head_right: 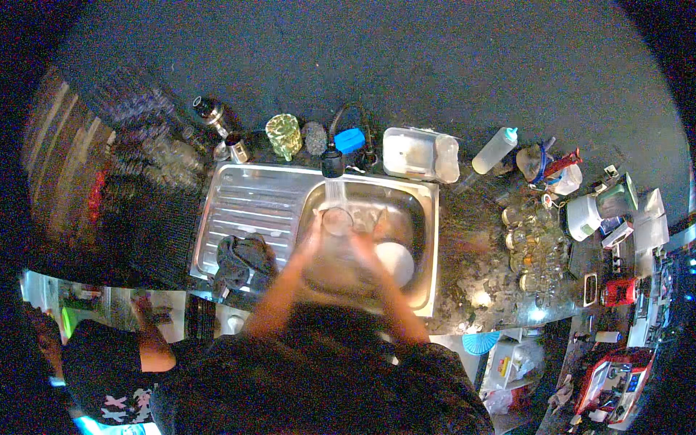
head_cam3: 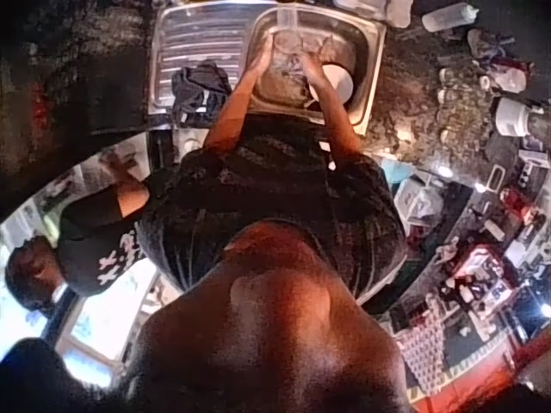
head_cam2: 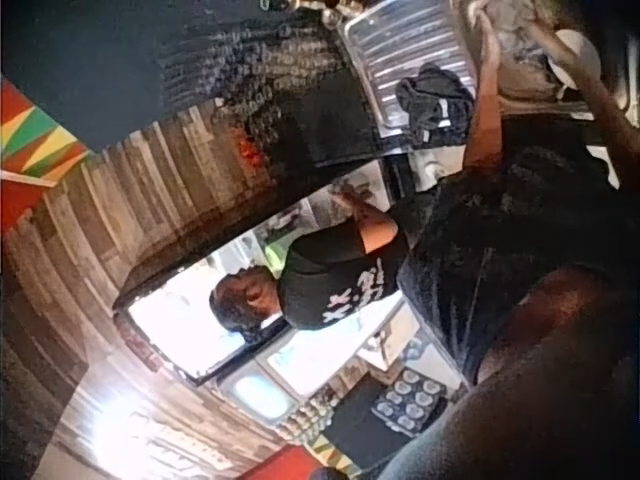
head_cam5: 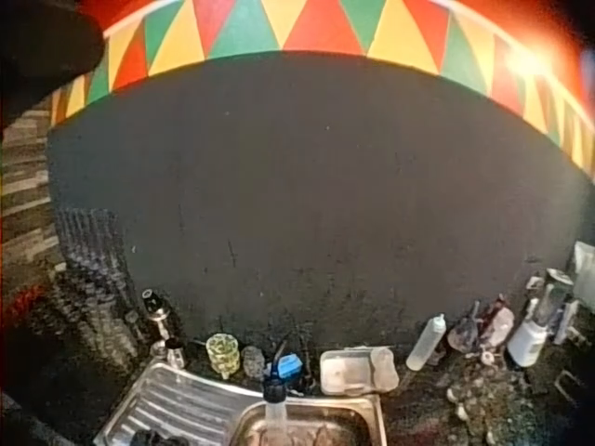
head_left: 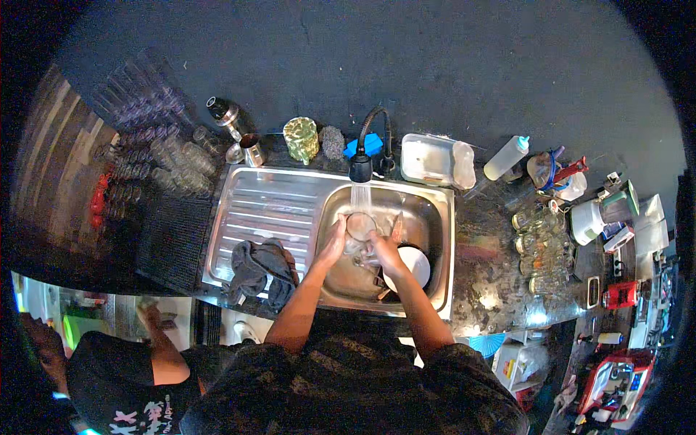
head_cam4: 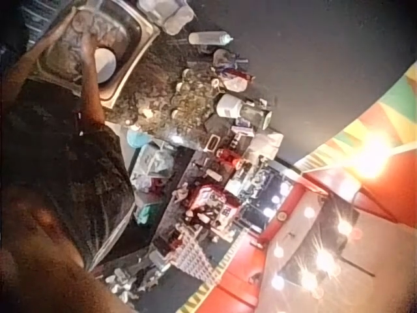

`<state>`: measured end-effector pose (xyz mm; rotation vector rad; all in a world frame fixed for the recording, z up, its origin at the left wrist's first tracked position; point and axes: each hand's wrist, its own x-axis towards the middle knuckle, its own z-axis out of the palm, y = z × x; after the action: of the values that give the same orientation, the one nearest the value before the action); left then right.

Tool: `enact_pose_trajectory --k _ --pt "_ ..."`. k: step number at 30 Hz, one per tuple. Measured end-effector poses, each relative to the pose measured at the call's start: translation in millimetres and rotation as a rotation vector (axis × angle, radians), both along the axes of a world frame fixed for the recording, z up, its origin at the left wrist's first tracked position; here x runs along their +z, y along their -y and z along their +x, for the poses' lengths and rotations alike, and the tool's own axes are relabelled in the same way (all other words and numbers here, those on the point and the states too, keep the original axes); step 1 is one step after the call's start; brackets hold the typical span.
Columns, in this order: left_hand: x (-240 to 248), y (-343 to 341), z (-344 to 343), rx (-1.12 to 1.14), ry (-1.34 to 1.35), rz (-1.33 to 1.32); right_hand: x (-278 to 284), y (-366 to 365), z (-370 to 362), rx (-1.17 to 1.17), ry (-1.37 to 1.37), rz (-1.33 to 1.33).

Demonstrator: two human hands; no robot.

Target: The recorder is washing and rinsing glass cups and bottles at a bar sink.

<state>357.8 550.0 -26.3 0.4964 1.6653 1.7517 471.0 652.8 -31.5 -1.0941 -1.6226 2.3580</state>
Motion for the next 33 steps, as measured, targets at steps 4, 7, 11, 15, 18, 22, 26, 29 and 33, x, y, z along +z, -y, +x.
enact_pose_trajectory --k 4,7,11,15,18,22,26,29,33 --pt "-2.8 -0.6 -7.2 -0.006 0.095 0.018 -38.2 -16.1 4.7 0.161 0.1 0.299" --pt "-14.5 -1.0 -9.1 0.058 0.061 -0.204 -50.6 -22.9 1.5 0.097 0.252 0.286" --pt "-19.8 0.5 -4.6 0.085 -0.067 -0.201 -59.5 -22.2 -5.5 0.012 0.169 0.659" --pt "-15.6 9.2 3.5 0.096 0.015 -0.308 -73.3 -19.8 -9.9 0.074 0.235 0.676" --pt "-24.5 15.1 2.8 0.044 0.21 -0.324 -79.7 -21.9 -11.2 -0.005 0.18 0.936" --pt "-50.4 10.3 -11.2 -0.031 0.129 -0.34 -63.6 -25.6 -8.1 0.154 0.1 0.92" --pt "-67.5 7.6 2.1 -0.048 -0.098 -0.218 -26.9 -21.2 -13.2 -0.042 0.104 0.041" --pt "-68.4 4.6 9.6 0.072 -0.41 -0.368 -2.0 -18.8 -11.9 0.006 0.068 -0.568" --pt "-59.0 0.4 4.0 0.078 0.377 -0.184 7.7 -3.5 -28.4 0.068 -0.028 0.219"
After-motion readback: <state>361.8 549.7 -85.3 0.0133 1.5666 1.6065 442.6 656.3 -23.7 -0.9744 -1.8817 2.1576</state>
